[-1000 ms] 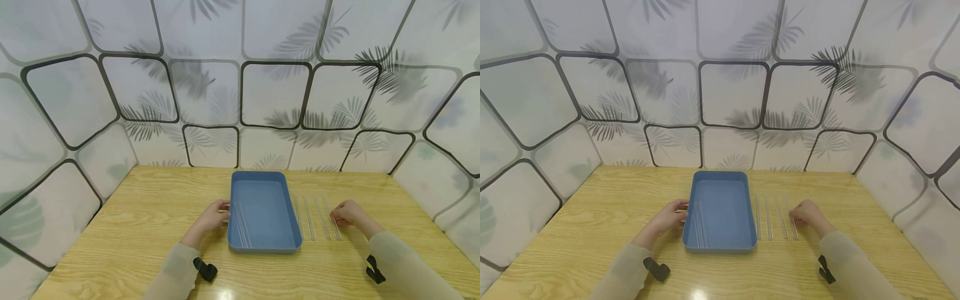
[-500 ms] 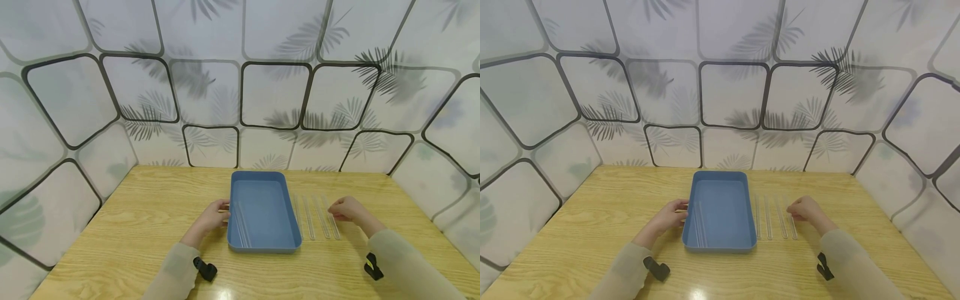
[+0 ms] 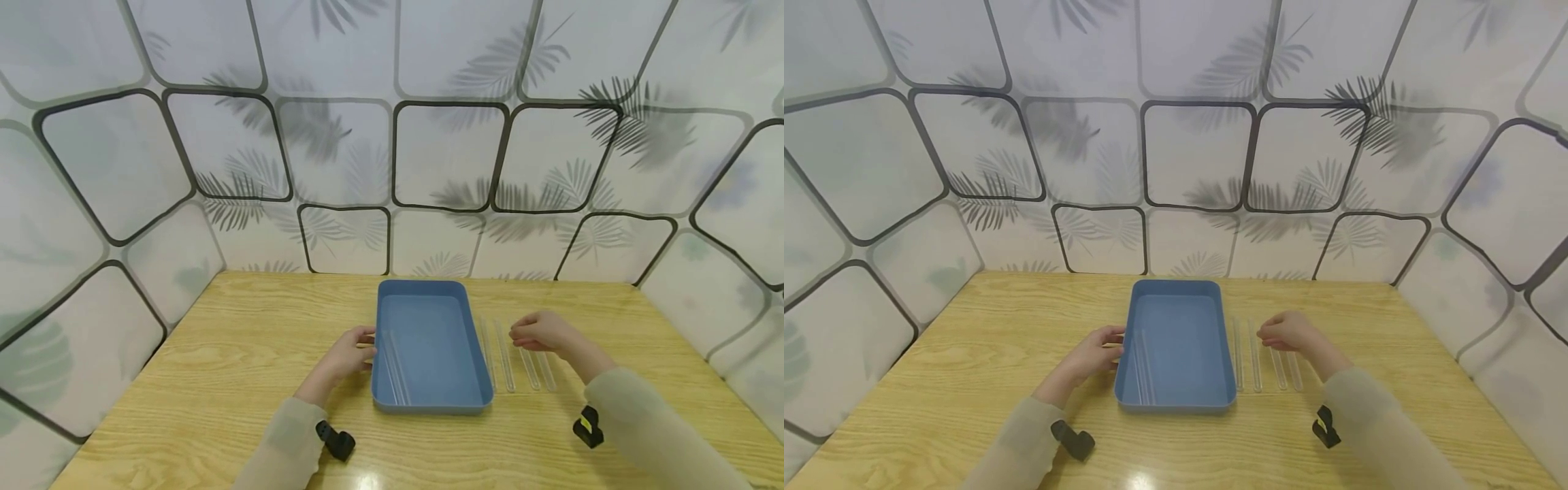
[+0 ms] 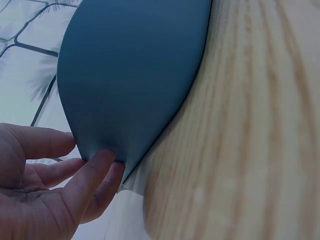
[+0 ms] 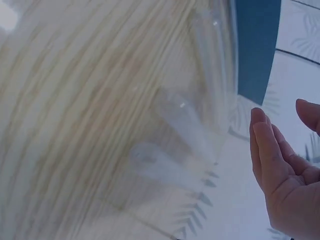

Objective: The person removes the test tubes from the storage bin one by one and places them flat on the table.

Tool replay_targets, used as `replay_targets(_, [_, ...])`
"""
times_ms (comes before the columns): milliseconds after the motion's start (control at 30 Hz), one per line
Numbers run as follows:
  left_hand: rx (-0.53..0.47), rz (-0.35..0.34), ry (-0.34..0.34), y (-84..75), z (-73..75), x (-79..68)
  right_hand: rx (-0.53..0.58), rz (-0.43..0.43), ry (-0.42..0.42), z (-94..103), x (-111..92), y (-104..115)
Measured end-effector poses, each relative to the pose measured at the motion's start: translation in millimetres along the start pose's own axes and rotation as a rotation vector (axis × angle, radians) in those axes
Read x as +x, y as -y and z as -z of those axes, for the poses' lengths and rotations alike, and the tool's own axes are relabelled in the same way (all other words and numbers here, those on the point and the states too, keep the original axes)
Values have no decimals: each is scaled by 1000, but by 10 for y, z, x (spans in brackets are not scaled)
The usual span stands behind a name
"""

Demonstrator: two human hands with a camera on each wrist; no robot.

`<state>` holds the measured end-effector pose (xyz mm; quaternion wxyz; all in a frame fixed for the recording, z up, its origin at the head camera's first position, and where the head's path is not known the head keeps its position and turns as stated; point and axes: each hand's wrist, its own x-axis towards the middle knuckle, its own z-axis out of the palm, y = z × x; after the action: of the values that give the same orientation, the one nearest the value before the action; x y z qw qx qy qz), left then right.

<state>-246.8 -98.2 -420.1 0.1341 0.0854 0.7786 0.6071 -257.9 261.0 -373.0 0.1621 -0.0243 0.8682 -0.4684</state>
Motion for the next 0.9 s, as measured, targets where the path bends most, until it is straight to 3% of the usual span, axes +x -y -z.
replay_targets(333, [-41, -7, 6, -22, 5, -32, 23, 9, 70, -129, 26, 190])
replay_targets(900, [-13, 0, 4, -17, 4, -22, 93, 50, 108, -442, 137, 352])
